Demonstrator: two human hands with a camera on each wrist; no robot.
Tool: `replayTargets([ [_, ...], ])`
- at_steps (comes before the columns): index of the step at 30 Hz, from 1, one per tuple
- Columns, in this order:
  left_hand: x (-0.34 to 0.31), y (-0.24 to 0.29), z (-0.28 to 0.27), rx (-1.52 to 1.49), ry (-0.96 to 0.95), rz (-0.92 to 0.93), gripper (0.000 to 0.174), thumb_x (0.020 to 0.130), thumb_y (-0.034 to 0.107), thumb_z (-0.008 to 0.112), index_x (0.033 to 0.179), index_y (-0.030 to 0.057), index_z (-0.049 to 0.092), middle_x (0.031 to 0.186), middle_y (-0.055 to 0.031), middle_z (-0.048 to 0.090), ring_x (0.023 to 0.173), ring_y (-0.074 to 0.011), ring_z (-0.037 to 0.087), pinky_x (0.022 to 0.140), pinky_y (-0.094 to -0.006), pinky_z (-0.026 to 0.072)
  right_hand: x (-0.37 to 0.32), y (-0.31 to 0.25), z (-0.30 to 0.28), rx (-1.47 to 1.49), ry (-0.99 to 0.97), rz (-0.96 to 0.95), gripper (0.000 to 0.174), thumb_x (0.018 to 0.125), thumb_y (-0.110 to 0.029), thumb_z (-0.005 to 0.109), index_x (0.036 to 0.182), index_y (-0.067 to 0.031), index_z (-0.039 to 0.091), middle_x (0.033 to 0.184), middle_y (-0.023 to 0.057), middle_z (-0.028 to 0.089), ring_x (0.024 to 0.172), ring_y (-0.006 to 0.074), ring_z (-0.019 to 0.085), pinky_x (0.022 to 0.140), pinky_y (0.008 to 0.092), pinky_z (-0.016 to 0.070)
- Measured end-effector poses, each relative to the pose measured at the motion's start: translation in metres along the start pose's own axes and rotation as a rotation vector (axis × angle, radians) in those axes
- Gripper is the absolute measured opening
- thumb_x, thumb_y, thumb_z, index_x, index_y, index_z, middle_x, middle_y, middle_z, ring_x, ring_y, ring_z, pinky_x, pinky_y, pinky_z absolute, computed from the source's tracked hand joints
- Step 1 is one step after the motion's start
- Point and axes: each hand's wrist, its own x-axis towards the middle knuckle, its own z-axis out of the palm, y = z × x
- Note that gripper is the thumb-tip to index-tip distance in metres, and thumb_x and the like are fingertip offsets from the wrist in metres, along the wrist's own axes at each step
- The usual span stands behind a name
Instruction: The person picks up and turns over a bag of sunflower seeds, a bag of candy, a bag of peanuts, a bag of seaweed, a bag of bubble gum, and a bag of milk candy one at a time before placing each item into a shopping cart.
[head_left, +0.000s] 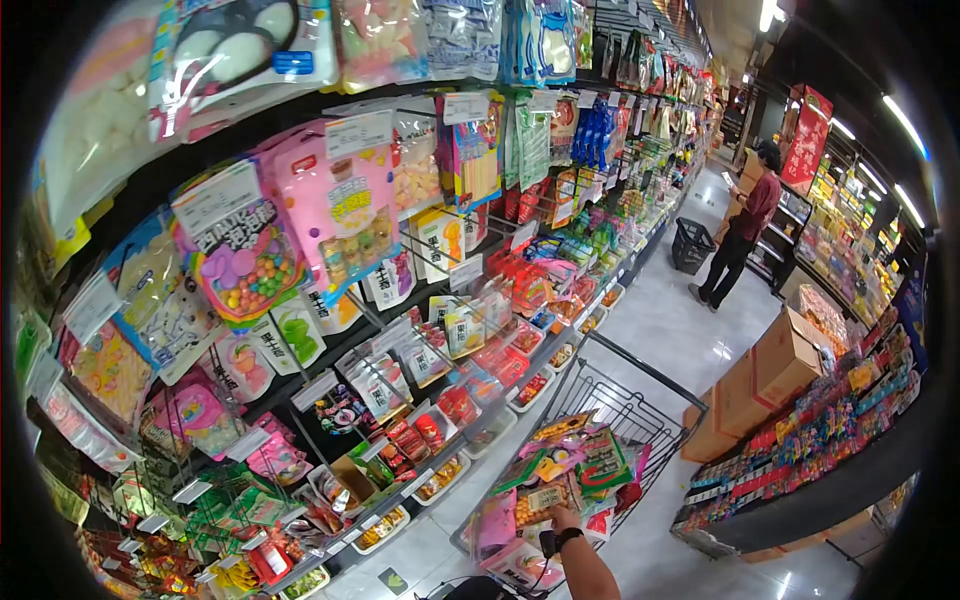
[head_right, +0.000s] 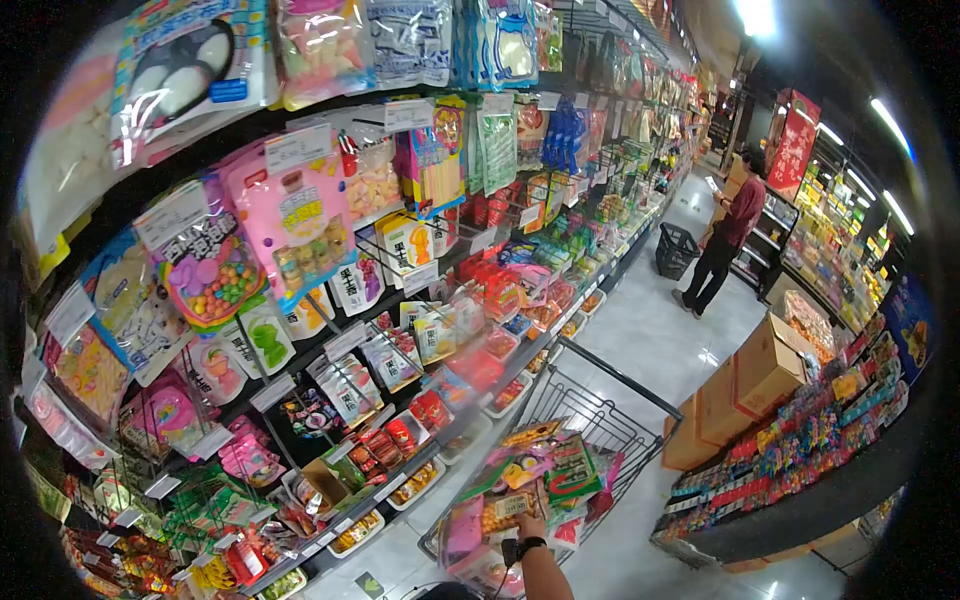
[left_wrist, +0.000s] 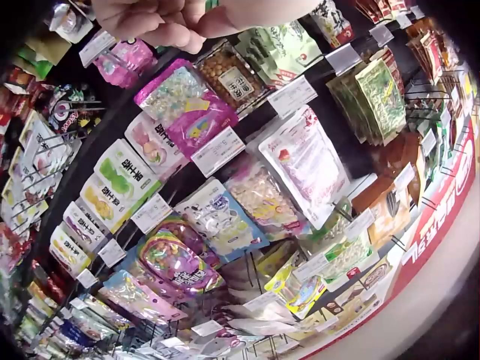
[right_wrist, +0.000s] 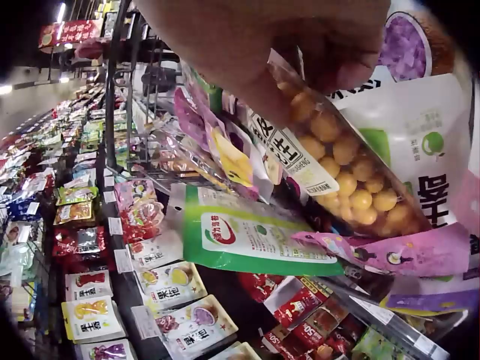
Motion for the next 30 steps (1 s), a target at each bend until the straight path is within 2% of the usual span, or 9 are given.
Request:
replayTargets([
  [4, 0.027, 0.026, -0.052, -0.082, -0.222, -0.125, 0.014, 0.093, 0.017, 0.063, 0.099, 0.0043, 0.062, 0.094, -0.0084, 0.064, 0.086, -0.0188, 0.058, 0.076, -0.0327, 0.0468, -0.030, 0.000, -0.019, 0.057, 0.059, -0.031, 0.030, 0.073, 0.000, 0.072, 0.099, -0.0107, 0.062, 0.070, 0.0013, 0.059, 0.045, 0.0123, 0.049, 0.040, 0.0271, 0.0356],
  [8, 0.027, 0.044, -0.067, 0.056, 0.077, 0.011, 0.016, 0.094, 0.020, 0.061, 0.100, 0.0050, 0.062, 0.097, -0.0095, 0.064, 0.088, -0.0224, 0.058, 0.078, -0.0348, 0.0467, -0.069, -0.004, -0.030, 0.164, 0.165, -0.201, 0.026, 0.074, -0.001, 0.074, 0.094, -0.0111, 0.062, 0.065, -0.0014, 0.056, 0.042, 0.0100, 0.044, 0.037, 0.0251, 0.0316],
  [11, 0.036, 0.061, -0.095, 0.009, -0.224, 0.041, 0.017, 0.096, 0.020, 0.058, 0.103, 0.0051, 0.063, 0.096, -0.0067, 0.066, 0.086, -0.0188, 0.058, 0.075, -0.0323, 0.0448, -0.109, -0.018, -0.028, 0.253, 0.216, -0.356, 0.027, 0.074, -0.001, 0.074, 0.095, -0.0129, 0.062, 0.066, -0.0029, 0.055, 0.043, 0.0092, 0.043, 0.037, 0.0249, 0.0293],
  [15, 0.017, 0.071, -0.070, 0.109, -0.175, 0.111, 0.013, 0.099, 0.021, 0.056, 0.102, 0.0102, 0.062, 0.084, 0.0024, 0.059, 0.076, -0.0093, 0.053, 0.066, -0.0257, 0.0404, -0.121, -0.028, -0.038, 0.309, 0.201, -0.352, 0.025, 0.077, -0.005, 0.073, 0.094, -0.0173, 0.061, 0.070, -0.0067, 0.055, 0.053, 0.0060, 0.047, 0.044, 0.0221, 0.0306],
  [18, 0.036, 0.074, -0.076, 0.093, -0.166, 0.141, 0.010, 0.099, 0.025, 0.053, 0.092, 0.0187, 0.057, 0.076, 0.0091, 0.054, 0.068, -0.0052, 0.052, 0.058, -0.0235, 0.0390, -0.208, -0.076, -0.011, 0.274, 0.231, -0.260, 0.020, 0.081, -0.010, 0.073, 0.093, -0.0174, 0.059, 0.070, -0.0097, 0.052, 0.051, 0.0035, 0.042, 0.043, 0.0202, 0.0281],
  [21, 0.018, 0.070, -0.044, 0.192, -0.227, 0.120, 0.009, 0.099, 0.025, 0.054, 0.094, 0.0189, 0.058, 0.076, 0.0086, 0.053, 0.068, -0.0058, 0.051, 0.058, -0.0235, 0.0377, -0.268, -0.099, 0.005, 0.315, -0.075, -0.384, 0.018, 0.084, -0.012, 0.073, 0.093, -0.0176, 0.059, 0.074, -0.0103, 0.053, 0.057, 0.0028, 0.045, 0.049, 0.0244, 0.0363],
  [25, -0.007, 0.071, -0.014, 0.342, -0.452, 0.127, 0.009, 0.097, 0.024, 0.056, 0.098, 0.0156, 0.055, 0.081, 0.0037, 0.053, 0.075, -0.0099, 0.049, 0.065, -0.0248, 0.0369, -0.363, -0.128, 0.039, 0.320, -0.376, -0.360, 0.024, 0.089, -0.014, 0.071, 0.109, -0.0127, 0.058, 0.096, -0.0012, 0.060, 0.088, 0.0094, 0.059, 0.073, 0.0270, 0.0494],
  [28, -0.018, 0.074, -0.005, 0.493, -0.508, 0.140, 0.009, 0.094, 0.020, 0.058, 0.099, 0.0128, 0.057, 0.087, 0.0013, 0.059, 0.078, -0.0100, 0.053, 0.070, -0.0252, 0.0397, -0.341, -0.097, 0.039, -0.128, -0.422, -0.947, 0.036, 0.091, -0.017, 0.070, 0.124, -0.0091, 0.056, 0.114, 0.0050, 0.063, 0.106, 0.0151, 0.061, 0.082, 0.0318, 0.0523],
  [30, -0.028, 0.080, -0.004, 0.616, -0.510, 0.135, 0.010, 0.094, 0.016, 0.058, 0.101, 0.0102, 0.058, 0.091, 0.0006, 0.062, 0.083, -0.0100, 0.056, 0.070, -0.0254, 0.0419, -0.401, -0.118, 0.071, 0.064, -0.671, -0.711, 0.037, 0.092, -0.013, 0.068, 0.126, -0.0072, 0.057, 0.120, 0.0072, 0.063, 0.112, 0.0181, 0.060, 0.090, 0.0346, 0.0508],
])
